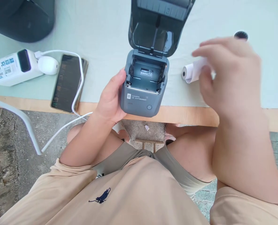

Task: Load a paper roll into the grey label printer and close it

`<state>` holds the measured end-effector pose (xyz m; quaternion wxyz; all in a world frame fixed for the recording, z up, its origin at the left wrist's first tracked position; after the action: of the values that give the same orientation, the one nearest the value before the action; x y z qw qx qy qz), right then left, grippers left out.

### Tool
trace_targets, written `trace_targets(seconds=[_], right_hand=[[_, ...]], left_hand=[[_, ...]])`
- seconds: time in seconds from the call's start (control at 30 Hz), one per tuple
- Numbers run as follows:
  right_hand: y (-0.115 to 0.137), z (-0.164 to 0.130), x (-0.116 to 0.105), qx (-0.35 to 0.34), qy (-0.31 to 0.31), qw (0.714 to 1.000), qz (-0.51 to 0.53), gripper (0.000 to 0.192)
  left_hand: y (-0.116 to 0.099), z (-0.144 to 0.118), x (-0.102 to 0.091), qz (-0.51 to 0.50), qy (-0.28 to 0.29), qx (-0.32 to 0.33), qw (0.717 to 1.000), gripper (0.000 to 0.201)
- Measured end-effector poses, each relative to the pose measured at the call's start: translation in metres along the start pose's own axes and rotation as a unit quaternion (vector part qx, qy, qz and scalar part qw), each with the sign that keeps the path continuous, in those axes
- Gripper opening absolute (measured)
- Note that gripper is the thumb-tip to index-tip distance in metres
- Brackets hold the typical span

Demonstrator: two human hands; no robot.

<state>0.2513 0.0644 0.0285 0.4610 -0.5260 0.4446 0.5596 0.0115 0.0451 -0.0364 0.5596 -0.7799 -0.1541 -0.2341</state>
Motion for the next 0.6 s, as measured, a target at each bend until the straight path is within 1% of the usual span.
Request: trace_targets(seconds=[0.1, 0.23, 0.33, 0.43, 0.5, 0.53, 0.6], right_hand=[[0.01, 0.004, 0.0, 0.0, 0.03, 0.999, -0.024, 0.054], [0.006, 0.002, 0.005, -0.017, 0.037, 0.996, -0.085, 0.049], [0.002, -0.001, 0.005, -0.027, 0.038, 0.995, -0.086, 0.043], [0.001, -0.003, 0.002, -0.024, 0.047, 0.996, -0.07, 0.038], [0.001, -0.005, -0.002, -0.004, 0.043, 0.998, -0.046, 0.036], [0.002, -0.005, -0.004, 0.01, 0.03, 0.999, -0.015, 0.036], [0.003, -0.006, -0.008, 0.032, -0.016, 0.997, 0.068, 0.038]], left_hand=[[-0.001, 0.0, 0.002, -0.025, 0.014, 0.005, 1.0, 0.031], [-0.001, 0.0, 0.001, 0.009, -0.007, -0.008, 1.0, 0.036], [0.0, 0.001, 0.001, 0.01, -0.011, -0.011, 1.0, 0.035], [0.0, 0.001, 0.002, -0.01, -0.003, -0.004, 1.0, 0.033], [0.0, 0.0, 0.002, -0.012, -0.005, -0.009, 1.0, 0.034], [-0.001, -0.001, 0.002, -0.012, -0.005, -0.013, 1.0, 0.036], [-0.002, -0.003, 0.002, -0.015, -0.004, -0.012, 1.0, 0.037]])
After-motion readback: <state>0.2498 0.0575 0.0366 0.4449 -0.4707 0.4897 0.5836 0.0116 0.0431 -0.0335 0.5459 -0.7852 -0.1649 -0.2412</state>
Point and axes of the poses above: each hand's wrist, its own z-axis towards the middle knuckle, its own x-axis out of the palm, y = z × x, the point moved 5 cm from there along z, towards the middle knuckle, and after that the axes turned 5 degrees about -y, right-handed, at the moved point
